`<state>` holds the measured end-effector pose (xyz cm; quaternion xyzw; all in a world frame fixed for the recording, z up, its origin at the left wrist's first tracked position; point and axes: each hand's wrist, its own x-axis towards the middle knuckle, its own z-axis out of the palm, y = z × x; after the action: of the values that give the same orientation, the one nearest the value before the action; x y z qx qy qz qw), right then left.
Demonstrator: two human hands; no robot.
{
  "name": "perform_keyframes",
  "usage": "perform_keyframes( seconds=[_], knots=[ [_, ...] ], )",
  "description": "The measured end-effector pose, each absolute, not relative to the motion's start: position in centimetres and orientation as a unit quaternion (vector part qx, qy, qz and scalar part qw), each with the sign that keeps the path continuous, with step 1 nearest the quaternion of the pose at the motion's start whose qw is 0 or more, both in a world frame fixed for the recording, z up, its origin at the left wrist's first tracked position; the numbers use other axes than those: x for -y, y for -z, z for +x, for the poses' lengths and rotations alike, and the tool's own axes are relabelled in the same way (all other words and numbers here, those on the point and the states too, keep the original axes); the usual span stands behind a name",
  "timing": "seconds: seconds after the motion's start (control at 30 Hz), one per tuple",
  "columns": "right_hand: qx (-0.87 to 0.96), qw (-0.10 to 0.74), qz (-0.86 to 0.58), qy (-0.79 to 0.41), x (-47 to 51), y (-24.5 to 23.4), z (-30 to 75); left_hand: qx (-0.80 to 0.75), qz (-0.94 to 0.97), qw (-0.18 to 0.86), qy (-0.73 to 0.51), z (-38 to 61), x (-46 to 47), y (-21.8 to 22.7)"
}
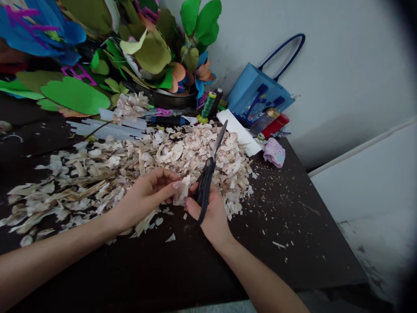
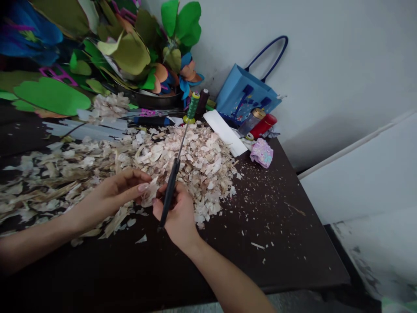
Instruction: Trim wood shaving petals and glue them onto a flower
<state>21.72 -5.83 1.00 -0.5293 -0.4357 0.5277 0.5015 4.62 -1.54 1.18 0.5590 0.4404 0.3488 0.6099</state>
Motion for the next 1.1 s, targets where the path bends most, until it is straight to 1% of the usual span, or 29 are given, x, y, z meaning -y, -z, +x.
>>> perform_keyframes(
  seconds=[0.13,0.27,0.4,0.57,0.7,0.83,1.0,1.1],
  knots=[
    [0.461,0.491,-0.521,-0.524,5.8,-0.4,21.5,-0.435,0.567,0.617,-0.328,4.5,1.5,-0.9],
    [0.464,0.502,-0.507,-0.525,5.8,0.3,21.6,-0.426,0.557,0.639,-0.317,4.4,1.4,-0.3],
    [0.438,0.519,-0.499,-0.539,5.4,0.6,22.2,-0.429,0.49,0.686,-0.325,4.5,1.3,-0.7],
    [0.393,0.526,-0.47,-0.59,5.0,0.9,22.5,-0.437,0.376,0.752,-0.321,4.6,1.2,-1.4],
    [0.362,0.526,-0.456,-0.621,4.8,1.0,22.7,-0.426,0.347,0.779,-0.304,4.5,1.1,-1.4],
    [0.355,0.531,-0.457,-0.619,4.5,0.8,22.7,-0.421,0.352,0.787,-0.281,4.4,1.0,-1.1],
    [0.375,0.519,-0.449,-0.623,4.5,0.5,22.8,-0.422,0.341,0.776,-0.323,4.3,0.9,-0.8],
    [0.37,0.51,-0.456,-0.629,4.7,0.6,22.8,-0.424,0.347,0.776,-0.313,4.3,0.8,-0.8]
  ],
)
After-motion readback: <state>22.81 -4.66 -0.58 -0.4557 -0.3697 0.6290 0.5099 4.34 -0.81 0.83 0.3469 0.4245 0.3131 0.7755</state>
